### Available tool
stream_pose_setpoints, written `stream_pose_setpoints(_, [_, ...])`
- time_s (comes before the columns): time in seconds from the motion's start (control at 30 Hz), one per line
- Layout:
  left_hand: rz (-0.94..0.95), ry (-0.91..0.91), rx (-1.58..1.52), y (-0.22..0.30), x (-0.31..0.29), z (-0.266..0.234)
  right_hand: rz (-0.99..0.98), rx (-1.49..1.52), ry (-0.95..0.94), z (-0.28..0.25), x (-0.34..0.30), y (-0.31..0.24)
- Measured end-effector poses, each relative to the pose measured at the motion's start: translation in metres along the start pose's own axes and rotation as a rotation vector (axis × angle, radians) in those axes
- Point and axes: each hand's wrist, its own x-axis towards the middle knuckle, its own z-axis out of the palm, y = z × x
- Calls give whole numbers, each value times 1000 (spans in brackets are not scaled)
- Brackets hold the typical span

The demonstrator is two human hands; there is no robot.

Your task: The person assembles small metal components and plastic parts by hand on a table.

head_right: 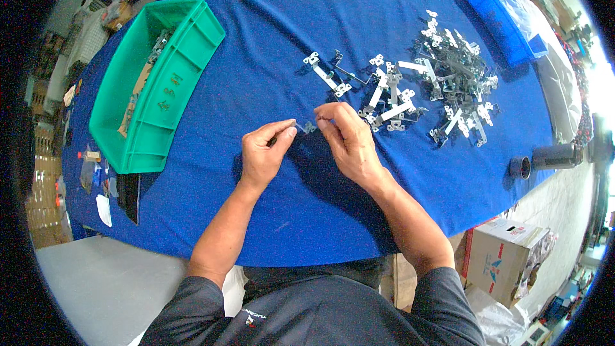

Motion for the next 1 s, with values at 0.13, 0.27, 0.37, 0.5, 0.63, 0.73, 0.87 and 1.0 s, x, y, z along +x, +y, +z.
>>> stream_pose_setpoints(0.13, [-40, -28, -21, -1, 2, -4, -200, -136, -111, 1, -1, 3])
stream_pose_setpoints(0.27, [-191, -193, -142, -4, 3, -14, -195, -171, -168, 0, -3, -1])
stream_pose_setpoints(0.37, [-172, -252, -413, -9, 3, -16, -98, -149, -144, -1, -5, 1])
stream_pose_setpoints(0.5, [-100, -191, -585, -13, 0, -14, 231, 128, -161, 2, -5, -1])
stream_pose_setpoints(0.63, [-115, -104, -316, -8, 2, -10, 285, 227, -232, 7, -8, 1])
stream_pose_setpoints(0.73, [21, -48, -324, -5, 4, -5, 301, 203, -311, 10, -9, -2])
stream_pose_setpoints(0.87, [-77, -128, -477, -6, -3, -3, 221, 119, -349, 9, -12, -1])
stream_pose_setpoints(1.0, [-154, -3, -302, -13, -2, -3, 220, 140, -293, 9, -11, 0])
